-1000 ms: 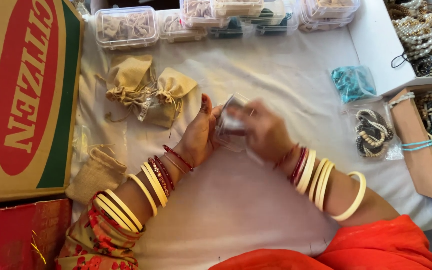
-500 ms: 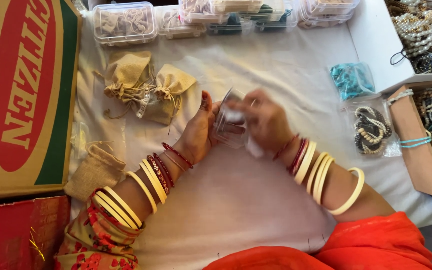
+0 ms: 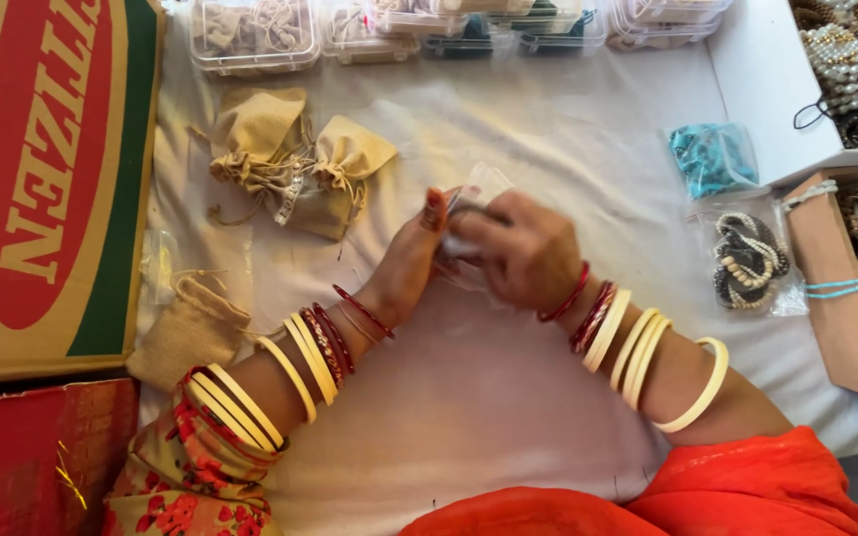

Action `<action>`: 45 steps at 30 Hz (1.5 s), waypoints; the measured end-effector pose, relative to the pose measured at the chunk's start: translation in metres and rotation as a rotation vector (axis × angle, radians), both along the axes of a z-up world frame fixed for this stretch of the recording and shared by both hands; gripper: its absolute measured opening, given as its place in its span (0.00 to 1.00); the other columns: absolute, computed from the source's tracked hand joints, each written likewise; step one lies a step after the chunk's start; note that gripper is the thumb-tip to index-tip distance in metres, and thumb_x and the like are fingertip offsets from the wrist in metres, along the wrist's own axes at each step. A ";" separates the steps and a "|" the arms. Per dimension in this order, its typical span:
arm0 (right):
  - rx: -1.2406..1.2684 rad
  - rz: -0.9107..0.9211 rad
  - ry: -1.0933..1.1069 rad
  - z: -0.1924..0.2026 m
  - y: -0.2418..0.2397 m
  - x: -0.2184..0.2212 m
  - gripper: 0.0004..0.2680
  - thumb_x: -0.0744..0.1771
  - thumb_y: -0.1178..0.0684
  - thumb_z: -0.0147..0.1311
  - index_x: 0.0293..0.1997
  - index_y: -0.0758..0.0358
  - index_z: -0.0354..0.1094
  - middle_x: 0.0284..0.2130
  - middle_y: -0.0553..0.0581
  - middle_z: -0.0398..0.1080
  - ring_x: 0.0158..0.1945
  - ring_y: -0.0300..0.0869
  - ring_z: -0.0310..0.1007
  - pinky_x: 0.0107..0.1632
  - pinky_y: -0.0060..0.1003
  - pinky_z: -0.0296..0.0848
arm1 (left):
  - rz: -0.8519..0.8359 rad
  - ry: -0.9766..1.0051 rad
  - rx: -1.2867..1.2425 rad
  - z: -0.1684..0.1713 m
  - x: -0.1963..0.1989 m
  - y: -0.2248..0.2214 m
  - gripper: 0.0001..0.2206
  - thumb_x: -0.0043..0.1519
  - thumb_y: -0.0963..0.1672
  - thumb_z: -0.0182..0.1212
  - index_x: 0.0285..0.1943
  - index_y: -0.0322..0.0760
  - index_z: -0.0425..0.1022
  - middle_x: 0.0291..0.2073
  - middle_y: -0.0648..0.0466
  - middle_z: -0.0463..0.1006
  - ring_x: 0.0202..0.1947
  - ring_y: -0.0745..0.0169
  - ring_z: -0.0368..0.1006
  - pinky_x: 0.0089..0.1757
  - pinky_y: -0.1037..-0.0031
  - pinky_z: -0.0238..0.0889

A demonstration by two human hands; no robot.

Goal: Sorting jewelry items and packing them into small plastic boxes and cloth pouches.

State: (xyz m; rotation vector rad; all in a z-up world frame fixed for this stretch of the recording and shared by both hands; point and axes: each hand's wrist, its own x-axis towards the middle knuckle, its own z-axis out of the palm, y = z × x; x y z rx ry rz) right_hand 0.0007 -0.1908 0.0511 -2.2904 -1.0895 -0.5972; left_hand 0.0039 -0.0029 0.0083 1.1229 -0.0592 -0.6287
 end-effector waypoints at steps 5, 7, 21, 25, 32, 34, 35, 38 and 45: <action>0.121 -0.242 0.132 -0.020 -0.024 0.023 0.10 0.66 0.64 0.52 0.47 0.57 0.75 0.32 0.54 0.68 0.29 0.40 0.68 0.30 0.35 0.69 | -0.014 -0.219 0.074 -0.002 -0.011 -0.011 0.36 0.63 0.57 0.53 0.76 0.34 0.57 0.49 0.48 0.78 0.47 0.65 0.75 0.49 0.72 0.73; 0.309 -0.315 0.272 -0.024 -0.024 0.024 0.09 0.67 0.64 0.49 0.50 0.60 0.72 0.37 0.56 0.70 0.34 0.40 0.69 0.36 0.35 0.70 | -0.011 -0.247 0.074 -0.004 -0.011 -0.012 0.31 0.61 0.46 0.67 0.71 0.32 0.56 0.51 0.50 0.77 0.50 0.66 0.75 0.50 0.73 0.74; 0.339 -0.272 0.572 -0.025 0.001 -0.022 0.08 0.67 0.62 0.50 0.49 0.70 0.66 0.39 0.66 0.71 0.41 0.54 0.73 0.44 0.43 0.72 | 0.302 0.018 -0.128 -0.028 0.000 -0.008 0.20 0.63 0.43 0.63 0.60 0.37 0.58 0.49 0.50 0.81 0.43 0.63 0.80 0.41 0.75 0.73; 0.268 -0.269 0.635 -0.014 0.001 -0.030 0.06 0.64 0.62 0.53 0.43 0.69 0.65 0.32 0.64 0.70 0.34 0.54 0.72 0.38 0.42 0.70 | 0.325 0.036 -0.137 -0.030 0.002 -0.004 0.21 0.63 0.44 0.63 0.60 0.38 0.57 0.47 0.52 0.81 0.40 0.63 0.80 0.39 0.76 0.71; 0.386 -0.032 0.472 -0.011 -0.024 -0.031 0.09 0.61 0.64 0.52 0.41 0.63 0.73 0.31 0.55 0.72 0.31 0.43 0.72 0.36 0.36 0.71 | 0.244 -0.091 -0.056 -0.037 -0.003 -0.005 0.23 0.63 0.45 0.66 0.61 0.39 0.58 0.44 0.54 0.78 0.41 0.65 0.78 0.38 0.73 0.70; 0.323 -0.070 0.124 -0.008 -0.023 -0.028 0.10 0.62 0.63 0.56 0.46 0.61 0.73 0.36 0.55 0.70 0.38 0.43 0.71 0.41 0.37 0.72 | 0.125 -0.096 -0.120 -0.039 -0.009 -0.006 0.23 0.68 0.52 0.58 0.63 0.37 0.59 0.45 0.55 0.75 0.41 0.68 0.75 0.40 0.74 0.70; 0.321 -0.071 0.122 0.002 -0.016 -0.027 0.10 0.62 0.63 0.56 0.46 0.61 0.73 0.36 0.55 0.70 0.38 0.43 0.71 0.41 0.37 0.72 | 0.123 -0.098 -0.122 -0.035 -0.009 -0.005 0.23 0.68 0.52 0.58 0.63 0.37 0.59 0.45 0.55 0.75 0.41 0.68 0.75 0.40 0.74 0.70; 0.101 0.005 0.010 0.013 -0.004 -0.022 0.13 0.62 0.59 0.61 0.51 0.62 0.73 0.44 0.60 0.69 0.46 0.49 0.70 0.48 0.42 0.73 | 0.066 -0.029 -0.230 -0.016 -0.009 -0.002 0.29 0.70 0.60 0.44 0.64 0.35 0.62 0.46 0.55 0.75 0.44 0.68 0.76 0.45 0.75 0.73; 0.216 -0.148 0.258 -0.014 -0.017 0.011 0.14 0.68 0.65 0.55 0.58 0.58 0.74 0.48 0.59 0.71 0.50 0.47 0.71 0.53 0.40 0.73 | -0.067 -0.084 0.008 -0.014 -0.004 -0.002 0.32 0.64 0.63 0.41 0.62 0.37 0.61 0.47 0.50 0.79 0.42 0.63 0.78 0.36 0.75 0.68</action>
